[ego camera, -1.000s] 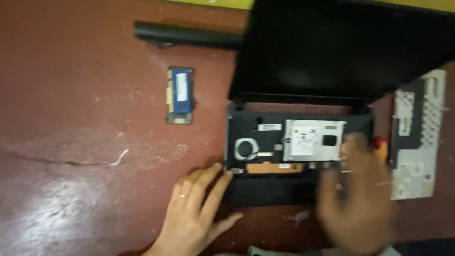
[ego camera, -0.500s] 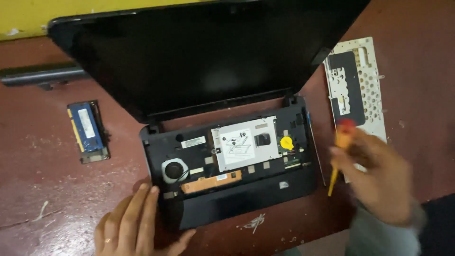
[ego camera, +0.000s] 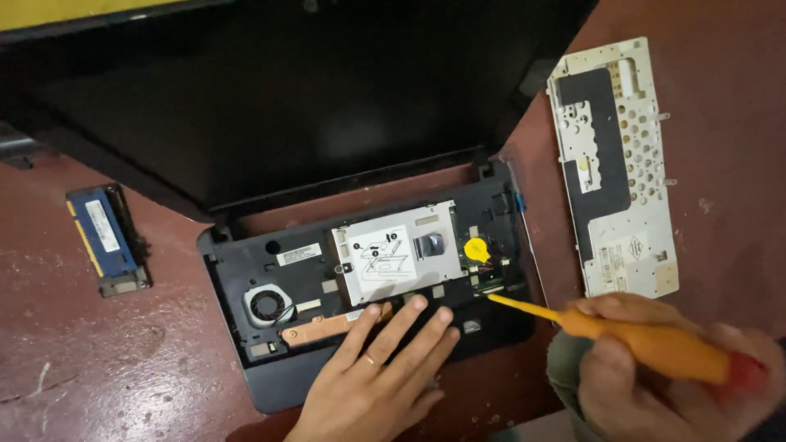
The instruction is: Reassembling a laptop by fastening internal components with a screwdriver and positioning the keyboard.
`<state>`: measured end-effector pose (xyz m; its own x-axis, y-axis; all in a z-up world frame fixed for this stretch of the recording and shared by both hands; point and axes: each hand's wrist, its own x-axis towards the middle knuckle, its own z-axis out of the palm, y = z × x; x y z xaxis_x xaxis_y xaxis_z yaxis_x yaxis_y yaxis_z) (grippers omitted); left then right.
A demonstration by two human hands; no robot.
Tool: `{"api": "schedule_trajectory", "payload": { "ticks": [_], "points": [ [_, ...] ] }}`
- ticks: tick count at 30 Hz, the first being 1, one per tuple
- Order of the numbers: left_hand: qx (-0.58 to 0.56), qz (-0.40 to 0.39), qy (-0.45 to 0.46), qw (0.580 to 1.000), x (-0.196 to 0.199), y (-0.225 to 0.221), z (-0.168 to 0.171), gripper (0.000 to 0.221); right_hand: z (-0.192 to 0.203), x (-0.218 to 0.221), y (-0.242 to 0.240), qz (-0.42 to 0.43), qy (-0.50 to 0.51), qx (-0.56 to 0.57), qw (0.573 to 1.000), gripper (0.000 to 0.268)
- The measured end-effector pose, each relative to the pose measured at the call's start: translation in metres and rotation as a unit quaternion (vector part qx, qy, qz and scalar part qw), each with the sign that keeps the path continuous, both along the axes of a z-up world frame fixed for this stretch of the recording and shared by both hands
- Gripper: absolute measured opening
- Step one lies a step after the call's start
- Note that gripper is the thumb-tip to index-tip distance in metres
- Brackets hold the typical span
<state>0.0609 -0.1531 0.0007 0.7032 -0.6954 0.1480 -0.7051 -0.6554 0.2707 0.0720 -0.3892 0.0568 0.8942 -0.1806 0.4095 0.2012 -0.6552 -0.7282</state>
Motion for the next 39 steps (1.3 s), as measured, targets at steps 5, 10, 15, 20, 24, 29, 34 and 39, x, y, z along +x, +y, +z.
{"api": "schedule_trajectory", "payload": {
  "ticks": [5,10,15,20,24,29,34,39],
  "points": [
    [-0.010,-0.002,-0.018,1.000,0.002,-0.001,-0.001,0.060,-0.013,0.011,-0.006,0.022,-0.029,-0.031,0.999,0.056],
    [-0.015,-0.004,-0.011,1.000,0.003,-0.001,0.000,0.059,-0.019,0.014,-0.021,0.089,-0.042,-0.128,0.987,0.062],
    [-0.021,-0.005,-0.004,1.000,0.003,0.000,0.001,0.056,-0.030,0.005,-0.022,0.081,-0.091,-0.121,0.985,0.043],
    [-0.020,0.002,-0.020,1.000,0.002,-0.001,0.001,0.056,0.009,0.007,-0.002,0.124,0.052,-0.037,0.990,0.058],
    [-0.051,0.008,-0.025,0.998,0.004,0.000,0.002,0.056,0.007,0.005,-0.023,0.221,0.152,-0.245,0.931,0.052],
    [-0.200,0.012,0.134,0.970,0.027,0.012,0.038,0.070,0.088,0.016,-0.033,0.361,0.172,-0.311,0.862,0.082],
    [-0.302,-0.012,0.134,0.944,0.076,0.001,0.080,0.067,0.095,0.031,-0.007,0.282,0.134,-0.424,0.850,0.034],
    [-0.353,-0.121,0.165,0.913,0.105,-0.028,0.077,0.029,0.104,0.041,-0.007,0.221,0.071,-0.553,0.800,0.079]
  ]
}}
